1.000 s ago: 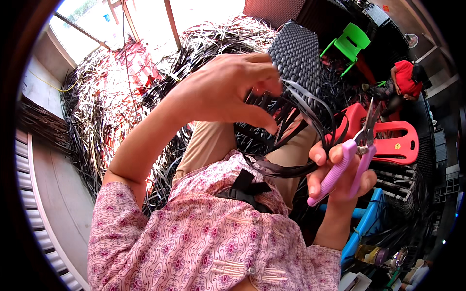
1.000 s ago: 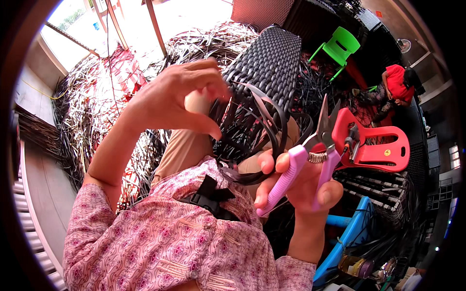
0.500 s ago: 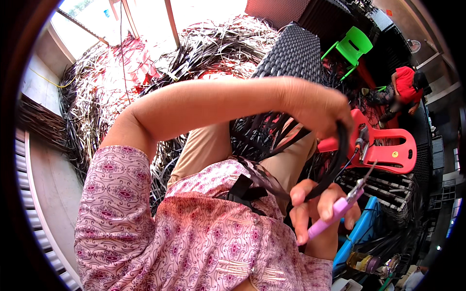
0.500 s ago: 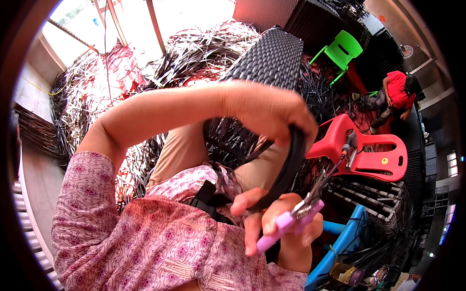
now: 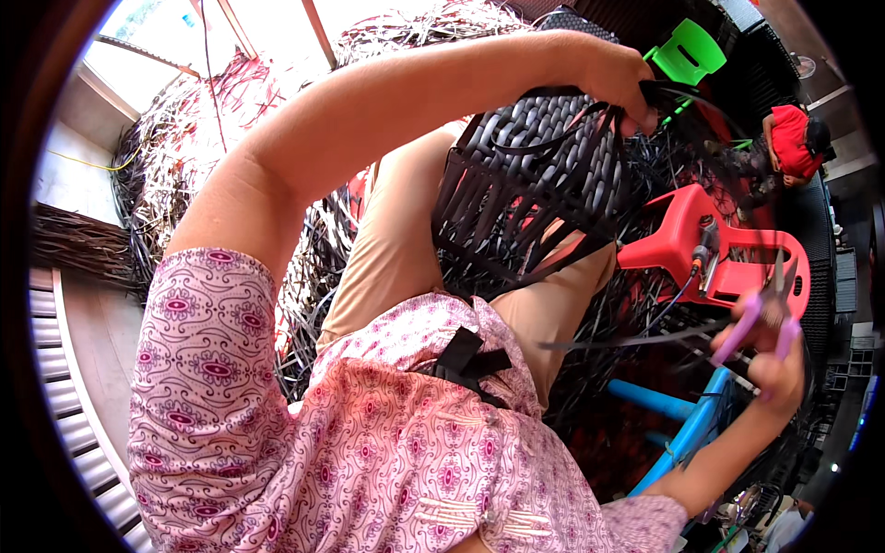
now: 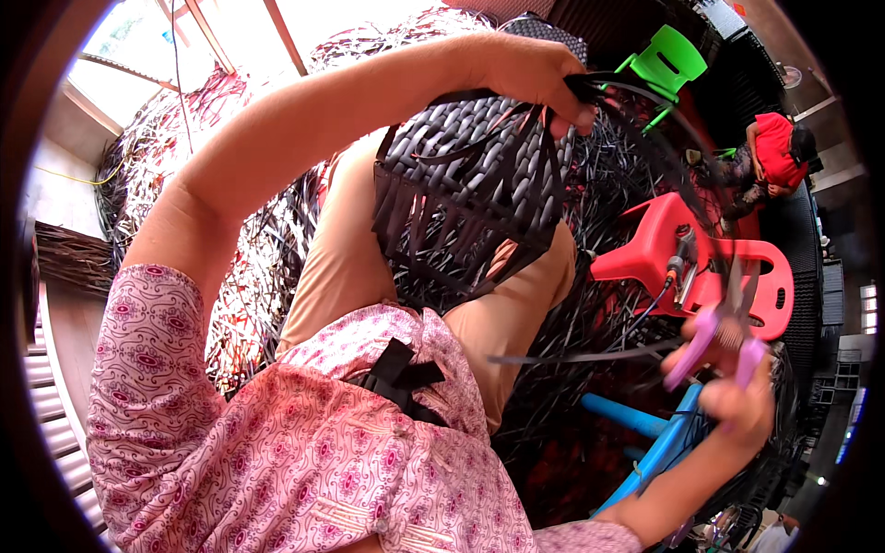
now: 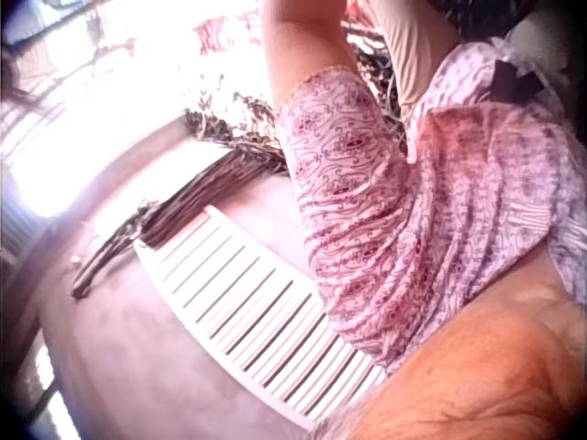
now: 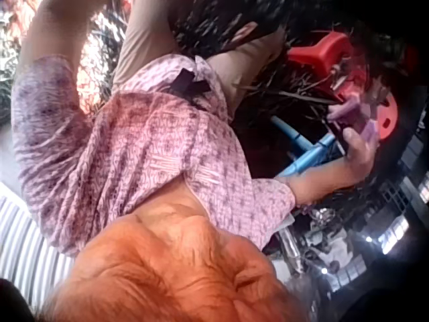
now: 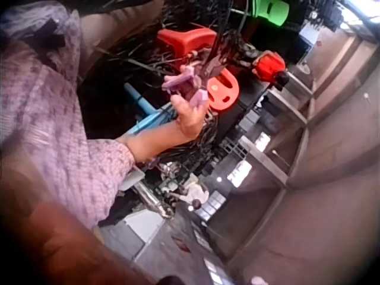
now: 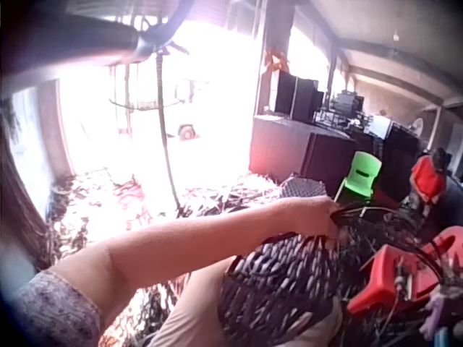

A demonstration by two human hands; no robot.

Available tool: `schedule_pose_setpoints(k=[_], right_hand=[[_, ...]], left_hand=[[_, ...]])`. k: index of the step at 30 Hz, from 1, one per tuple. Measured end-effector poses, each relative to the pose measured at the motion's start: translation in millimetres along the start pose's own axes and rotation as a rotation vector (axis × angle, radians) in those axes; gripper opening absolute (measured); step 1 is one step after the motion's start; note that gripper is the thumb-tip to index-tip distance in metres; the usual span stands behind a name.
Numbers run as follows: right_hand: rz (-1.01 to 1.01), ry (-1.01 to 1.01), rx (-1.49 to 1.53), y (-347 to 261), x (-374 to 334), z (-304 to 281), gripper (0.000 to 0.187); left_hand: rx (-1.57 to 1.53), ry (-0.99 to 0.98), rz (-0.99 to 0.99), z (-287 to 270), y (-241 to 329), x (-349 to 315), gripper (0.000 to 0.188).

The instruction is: The person uses a hot glue gun to apply adhesive to the underside of a black woven chair seat. They then use a pair of scissors to trim excess black plastic strips from the chair's frame.

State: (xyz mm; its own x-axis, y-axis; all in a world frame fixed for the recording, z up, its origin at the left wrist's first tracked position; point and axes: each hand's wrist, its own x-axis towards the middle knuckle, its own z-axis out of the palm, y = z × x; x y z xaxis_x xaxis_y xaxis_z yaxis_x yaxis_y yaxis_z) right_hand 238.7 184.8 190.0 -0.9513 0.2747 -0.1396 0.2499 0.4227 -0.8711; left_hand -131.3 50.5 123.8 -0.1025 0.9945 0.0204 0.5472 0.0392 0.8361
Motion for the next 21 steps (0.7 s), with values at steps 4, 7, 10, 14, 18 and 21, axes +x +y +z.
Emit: schedule_pose_setpoints(k=[4, 7, 10, 14, 18, 21], right_hand=[[-0.064, 0.272, -0.519, -13, 101, -37, 0.051], [-0.031, 0.294, -0.343, 34, 154, -54, 0.052], [-0.221, 0.308, -0.245, 70, 179, -21, 0.059], [-0.251, 0.212, -0.03, 55, 134, 32, 0.066], [-0.319, -0.169, 0.434, 47, 74, 119, 0.065], [-0.158, -0.333, 0.393, 49, 59, 183, 0.068]], left_hand=[[0.17, 0.049, -0.087, -2, -30, 21, 0.034], [0.517, 0.098, -0.105, -2, -36, 41, 0.055], [0.753, 0.191, -0.279, -2, -82, 48, 0.068], [0.75, 0.288, -0.35, -9, -101, 29, 0.097], [0.558, 0.278, -0.34, -13, -97, 38, 0.115], [0.504, 0.34, -0.373, -13, -103, 43, 0.107]])
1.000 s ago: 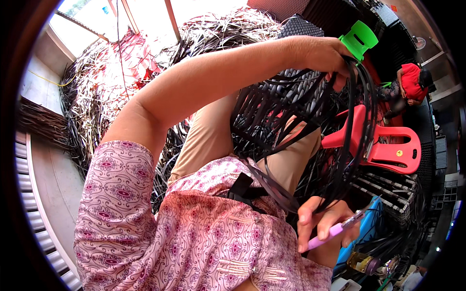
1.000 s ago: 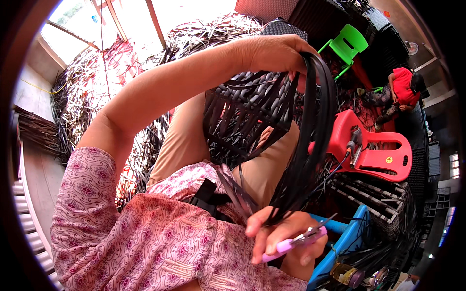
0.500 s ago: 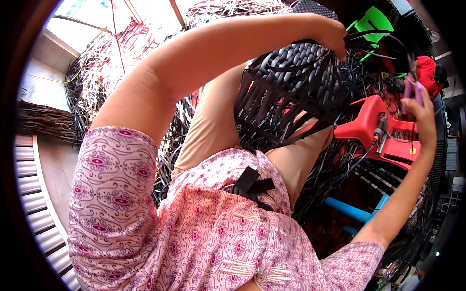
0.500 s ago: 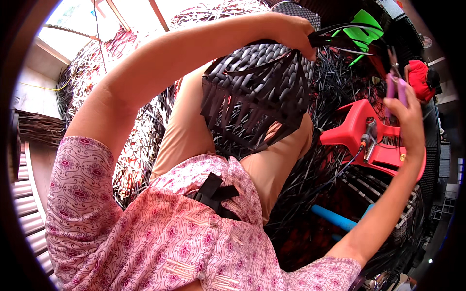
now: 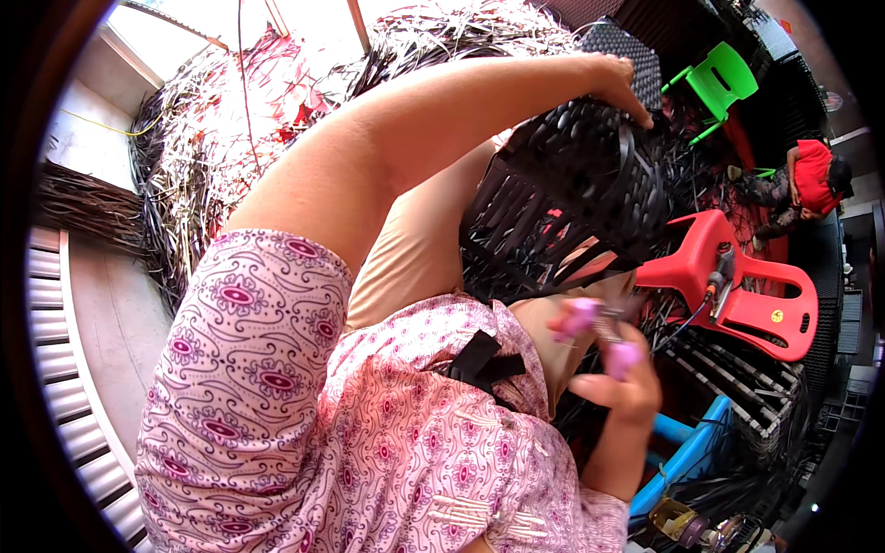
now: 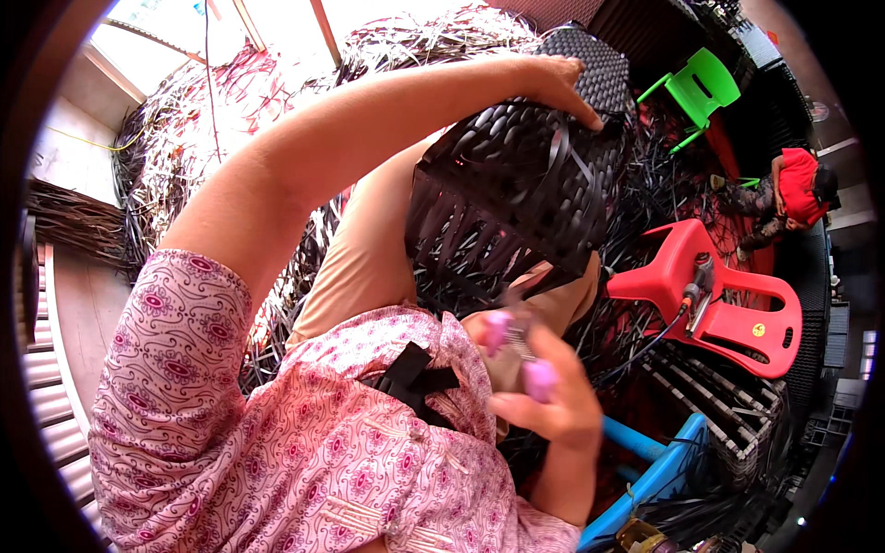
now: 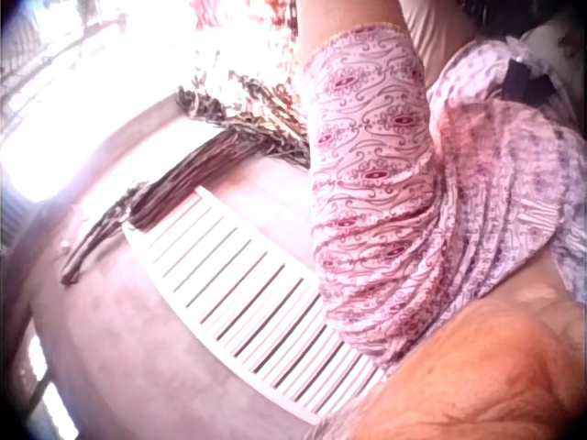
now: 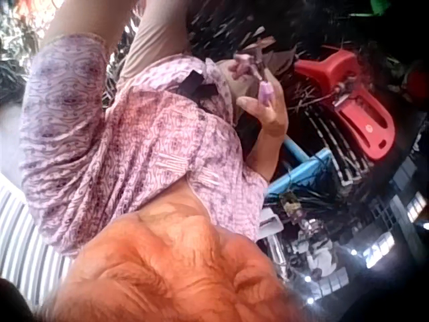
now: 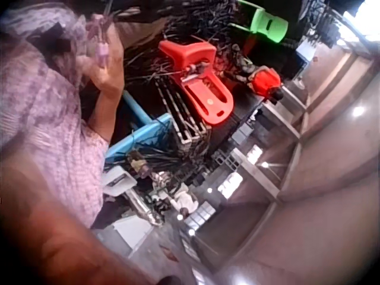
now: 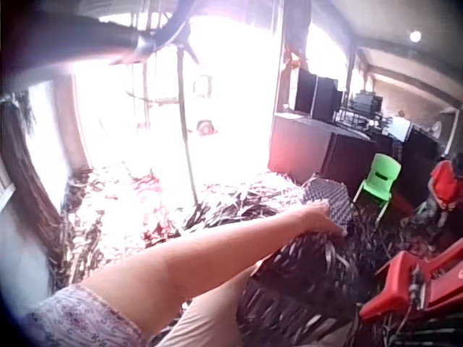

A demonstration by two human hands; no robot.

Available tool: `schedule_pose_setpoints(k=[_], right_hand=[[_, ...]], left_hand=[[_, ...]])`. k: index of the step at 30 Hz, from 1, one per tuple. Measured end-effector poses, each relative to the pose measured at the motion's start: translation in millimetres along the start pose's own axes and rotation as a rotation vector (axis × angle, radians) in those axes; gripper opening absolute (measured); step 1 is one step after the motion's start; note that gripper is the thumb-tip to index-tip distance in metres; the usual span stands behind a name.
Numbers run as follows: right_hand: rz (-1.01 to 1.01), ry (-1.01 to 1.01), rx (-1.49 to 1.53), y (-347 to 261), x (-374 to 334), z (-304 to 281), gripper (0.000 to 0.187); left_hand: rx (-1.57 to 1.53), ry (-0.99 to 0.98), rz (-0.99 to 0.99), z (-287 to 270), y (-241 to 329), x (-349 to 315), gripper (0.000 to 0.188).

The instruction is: The person uses a hot glue gun to apply adhesive to the underside of a black woven chair seat. They then use a pair of scissors to trim excess black plastic strips from the chair's frame.

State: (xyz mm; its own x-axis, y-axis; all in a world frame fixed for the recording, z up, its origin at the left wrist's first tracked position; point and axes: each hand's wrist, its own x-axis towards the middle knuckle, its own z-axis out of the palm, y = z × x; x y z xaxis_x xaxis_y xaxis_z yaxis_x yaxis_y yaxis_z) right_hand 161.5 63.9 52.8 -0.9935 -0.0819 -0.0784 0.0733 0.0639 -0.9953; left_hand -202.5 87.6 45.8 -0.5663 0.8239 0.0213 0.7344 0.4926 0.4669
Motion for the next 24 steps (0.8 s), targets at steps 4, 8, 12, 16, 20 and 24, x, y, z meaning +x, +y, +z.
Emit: schedule_pose_setpoints(k=[4, 8, 12, 16, 20, 24], right_hand=[[-0.068, 0.02, -0.369, 51, 34, 34, 0.062], [-0.157, 0.076, -0.513, 84, 50, 46, 0.058], [-0.042, -0.142, -0.447, 55, 53, 57, 0.063], [-0.077, -0.355, 0.31, 14, 44, 63, 0.077], [-0.171, -0.415, 0.69, -51, 57, 59, 0.084], [-0.348, -0.312, 0.688, -83, 95, 10, 0.082]], left_hand=[[-0.047, -0.133, 0.07, -10, 6, 3, 0.103], [-0.061, -0.216, 0.134, -16, 17, 6, 0.087], [-0.139, -0.2, 0.155, -19, 13, -2, 0.085], [-0.325, -0.184, 0.112, -22, 16, -2, 0.099], [-0.418, -0.214, 0.078, -33, 12, -7, 0.104], [-0.547, -0.07, 0.068, -49, 2, -28, 0.092]])
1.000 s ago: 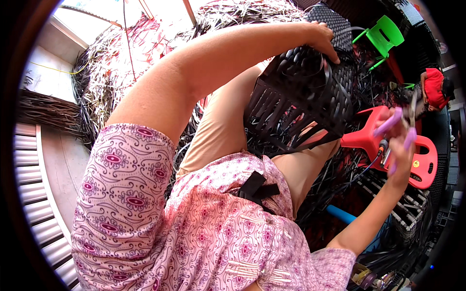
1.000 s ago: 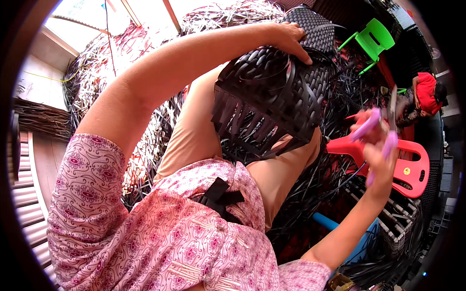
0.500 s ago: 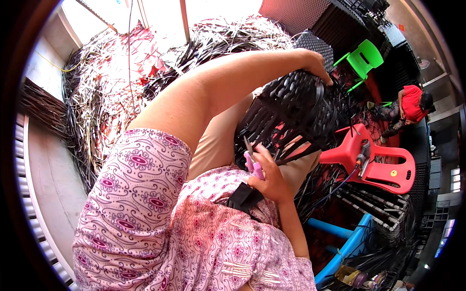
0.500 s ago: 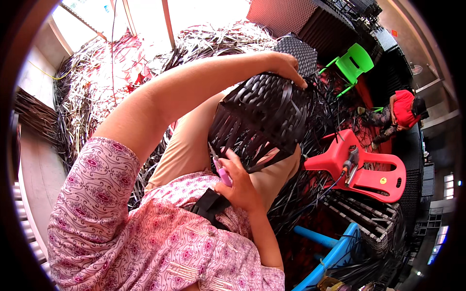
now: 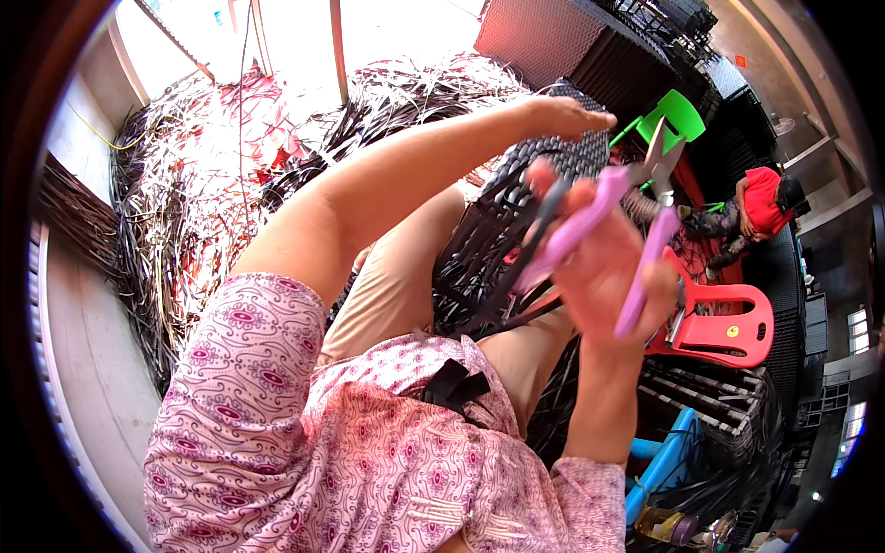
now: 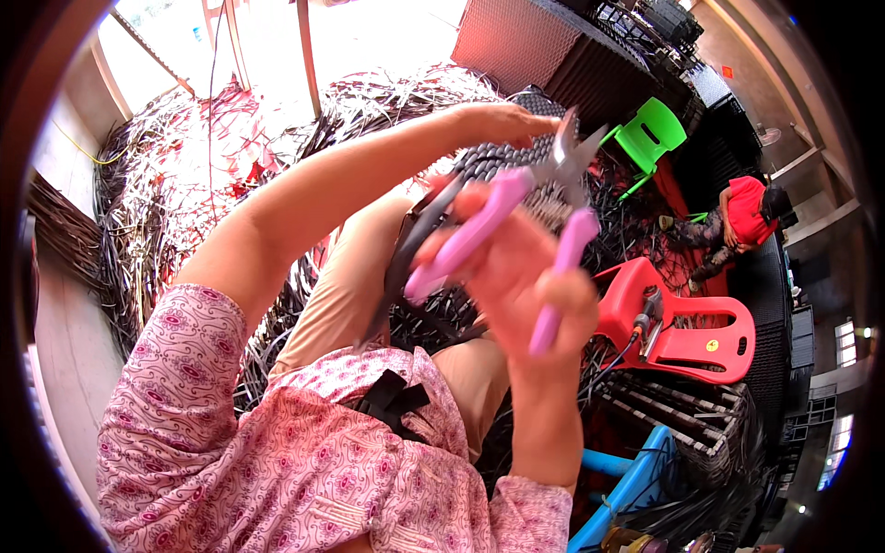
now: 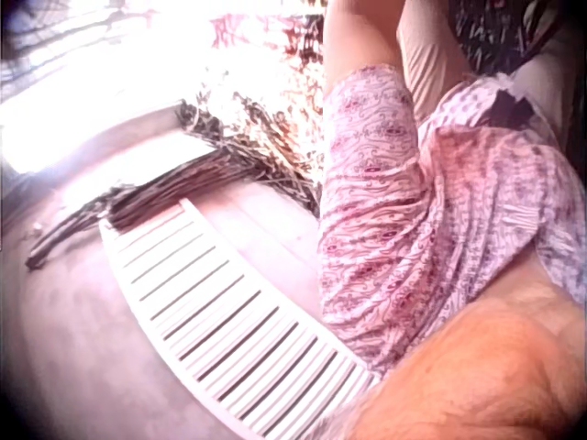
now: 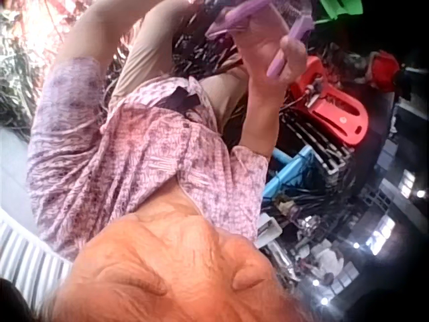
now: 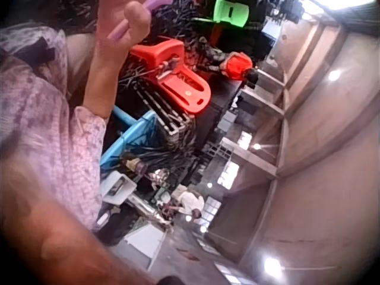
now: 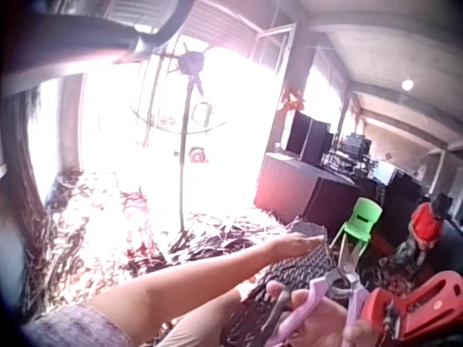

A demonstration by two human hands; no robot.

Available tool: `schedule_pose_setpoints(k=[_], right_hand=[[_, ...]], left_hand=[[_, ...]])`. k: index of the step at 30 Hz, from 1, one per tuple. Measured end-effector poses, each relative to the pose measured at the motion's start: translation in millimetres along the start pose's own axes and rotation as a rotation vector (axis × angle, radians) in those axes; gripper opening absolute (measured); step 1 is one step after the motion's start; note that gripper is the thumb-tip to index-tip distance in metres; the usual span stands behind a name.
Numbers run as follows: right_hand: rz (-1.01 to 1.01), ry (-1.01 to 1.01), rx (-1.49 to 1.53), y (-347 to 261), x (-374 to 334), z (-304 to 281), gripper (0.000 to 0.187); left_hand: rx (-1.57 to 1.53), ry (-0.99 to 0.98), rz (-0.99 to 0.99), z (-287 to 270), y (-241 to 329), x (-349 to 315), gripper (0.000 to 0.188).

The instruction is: The person uses a hot glue gun to apply adhesive to the underside of a black woven chair seat. They then use a pair of scissors to trim excess black plastic strips from the chair's frame.

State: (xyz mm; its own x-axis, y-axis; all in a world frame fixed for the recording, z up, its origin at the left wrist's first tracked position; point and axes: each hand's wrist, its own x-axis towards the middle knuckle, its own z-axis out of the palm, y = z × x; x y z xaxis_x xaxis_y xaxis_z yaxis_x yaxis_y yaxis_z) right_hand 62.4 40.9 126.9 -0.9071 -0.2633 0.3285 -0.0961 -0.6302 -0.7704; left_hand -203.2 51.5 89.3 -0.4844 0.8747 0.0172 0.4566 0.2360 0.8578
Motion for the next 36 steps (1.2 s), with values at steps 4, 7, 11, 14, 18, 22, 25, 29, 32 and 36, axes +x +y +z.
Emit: schedule_pose_setpoints(k=[4, 7, 11, 14, 18, 22, 25, 29, 32, 36], right_hand=[[-0.162, 0.209, 0.08, -34, 33, -69, 0.067], [-0.029, 0.336, 0.297, -44, 33, -148, 0.06], [-0.005, 0.443, 0.39, -42, 25, -169, 0.056], [-0.084, 0.486, 0.339, -43, 31, -158, 0.059], [-0.032, 0.382, 0.346, -50, 35, -158, 0.072], [-0.167, 0.373, 0.333, -60, 30, -148, 0.08], [-0.237, 0.175, 0.366, -82, 20, -129, 0.073], [-0.323, 0.093, 0.213, -109, -19, -93, 0.088], [-0.338, 0.325, -0.006, -92, -50, -57, 0.1], [-0.188, 0.315, -0.261, -61, -102, -54, 0.104]], left_hand=[[-0.225, 0.223, -0.061, -28, -24, -24, 0.069], [-0.294, 0.423, 0.031, -28, -33, -66, 0.056], [-0.136, 0.662, 0.175, -16, -54, -117, 0.04], [0.126, 0.969, 0.488, 16, -19, -174, 0.03], [0.585, 0.696, 0.888, 47, 10, -209, 0.035], [0.698, 0.495, 0.836, 55, 10, -177, 0.044], [0.719, 0.321, 0.675, 42, 7, -150, 0.055], [0.646, -0.101, 0.351, 44, -15, -118, 0.078], [0.689, -0.136, 0.347, 41, -16, -119, 0.079], [0.384, 0.015, 0.349, 31, -12, -122, 0.074]])
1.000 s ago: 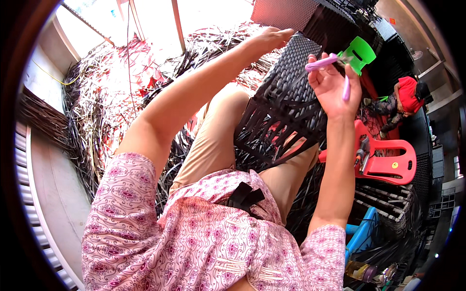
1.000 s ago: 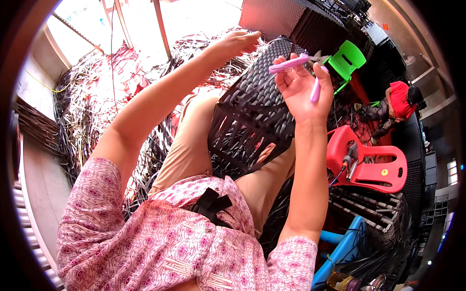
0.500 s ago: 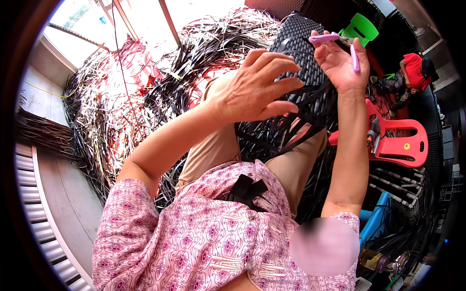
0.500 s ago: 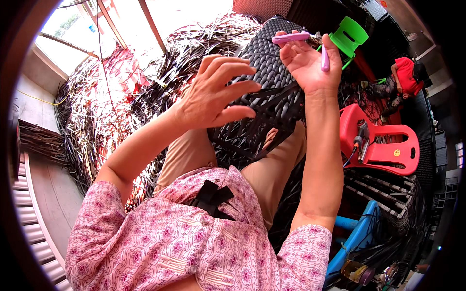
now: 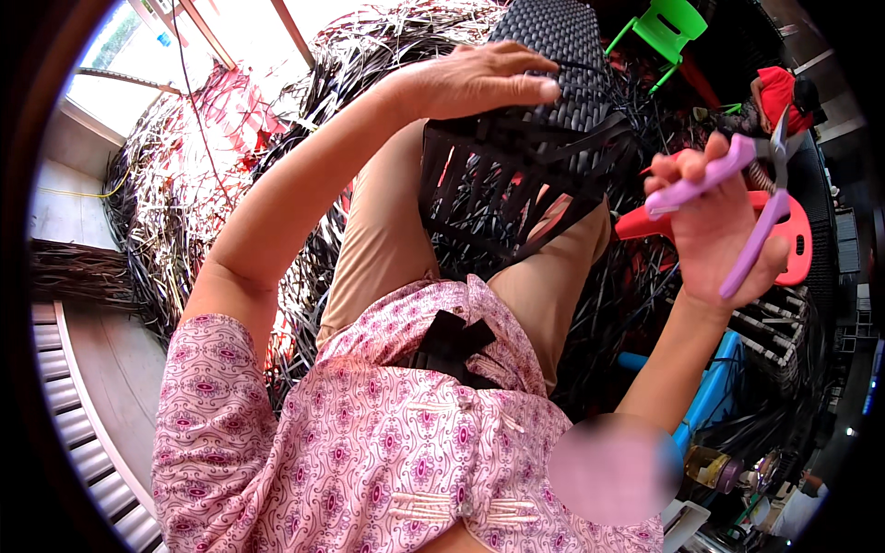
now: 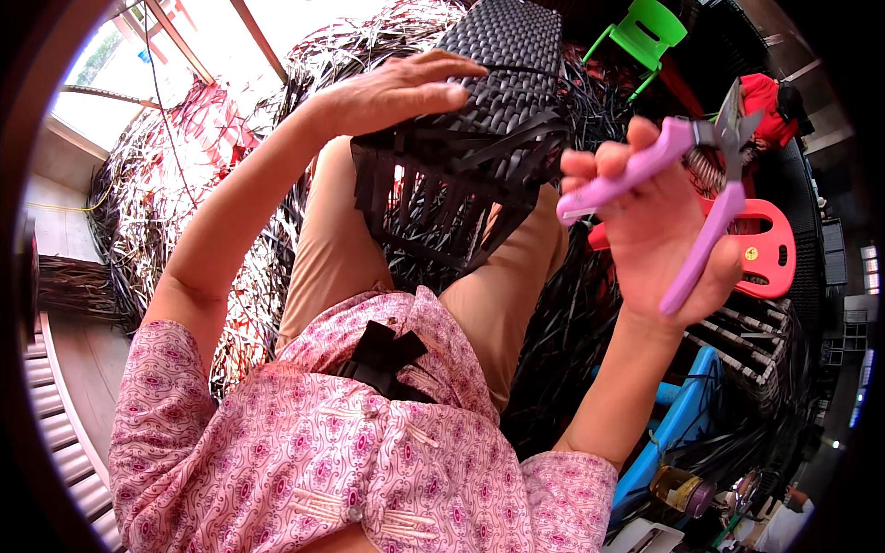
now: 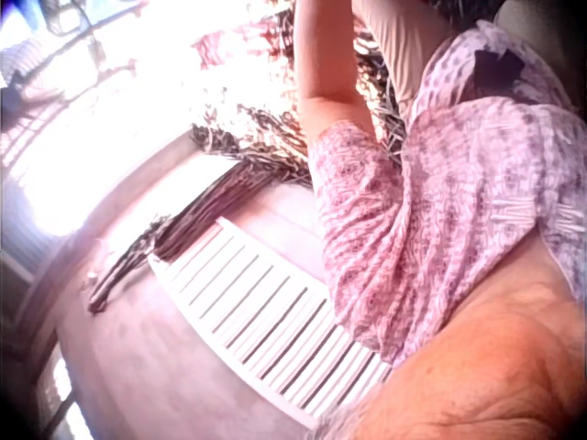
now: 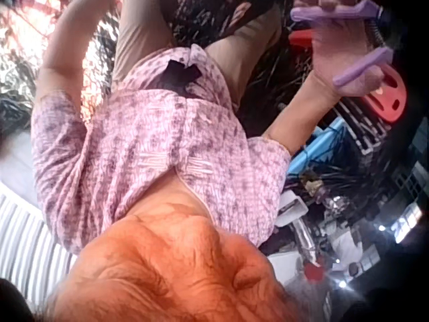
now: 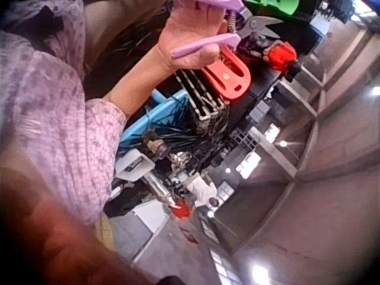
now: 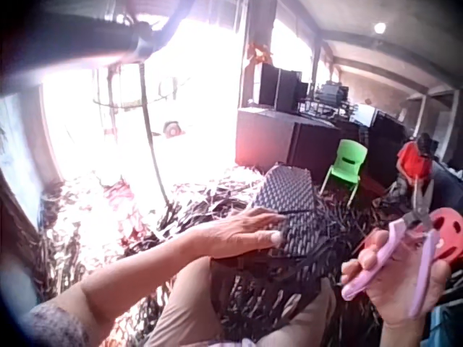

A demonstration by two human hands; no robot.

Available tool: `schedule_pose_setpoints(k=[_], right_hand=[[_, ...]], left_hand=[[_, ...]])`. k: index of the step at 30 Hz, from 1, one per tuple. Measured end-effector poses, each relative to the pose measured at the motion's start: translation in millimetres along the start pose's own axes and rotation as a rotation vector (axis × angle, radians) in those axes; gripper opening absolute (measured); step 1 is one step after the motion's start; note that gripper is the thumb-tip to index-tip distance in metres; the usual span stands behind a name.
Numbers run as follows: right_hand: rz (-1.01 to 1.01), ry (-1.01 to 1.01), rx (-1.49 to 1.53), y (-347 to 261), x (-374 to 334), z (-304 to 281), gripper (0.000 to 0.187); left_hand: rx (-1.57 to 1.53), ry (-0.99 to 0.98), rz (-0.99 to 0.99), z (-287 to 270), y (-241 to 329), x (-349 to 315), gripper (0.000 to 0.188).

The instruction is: The person uses a hot glue gun to apply adhesive to the underside of a black woven chair seat. They then use a pair of scissors to trim excess black plastic strips from the chair's frame.

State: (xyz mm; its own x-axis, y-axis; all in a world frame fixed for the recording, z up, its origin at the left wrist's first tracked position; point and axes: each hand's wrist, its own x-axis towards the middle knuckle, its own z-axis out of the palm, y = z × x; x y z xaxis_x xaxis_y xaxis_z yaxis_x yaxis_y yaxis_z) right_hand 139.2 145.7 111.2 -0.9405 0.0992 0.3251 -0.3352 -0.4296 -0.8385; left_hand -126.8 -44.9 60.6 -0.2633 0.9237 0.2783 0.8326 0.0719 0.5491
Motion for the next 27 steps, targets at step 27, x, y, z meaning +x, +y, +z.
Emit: schedule_pose_setpoints(k=[27], right_hand=[[0.911, -0.203, -0.766, 21, -29, -64, 0.052]], left_hand=[[-1.213, 0.176, -0.672, 131, 117, -66, 0.036]])
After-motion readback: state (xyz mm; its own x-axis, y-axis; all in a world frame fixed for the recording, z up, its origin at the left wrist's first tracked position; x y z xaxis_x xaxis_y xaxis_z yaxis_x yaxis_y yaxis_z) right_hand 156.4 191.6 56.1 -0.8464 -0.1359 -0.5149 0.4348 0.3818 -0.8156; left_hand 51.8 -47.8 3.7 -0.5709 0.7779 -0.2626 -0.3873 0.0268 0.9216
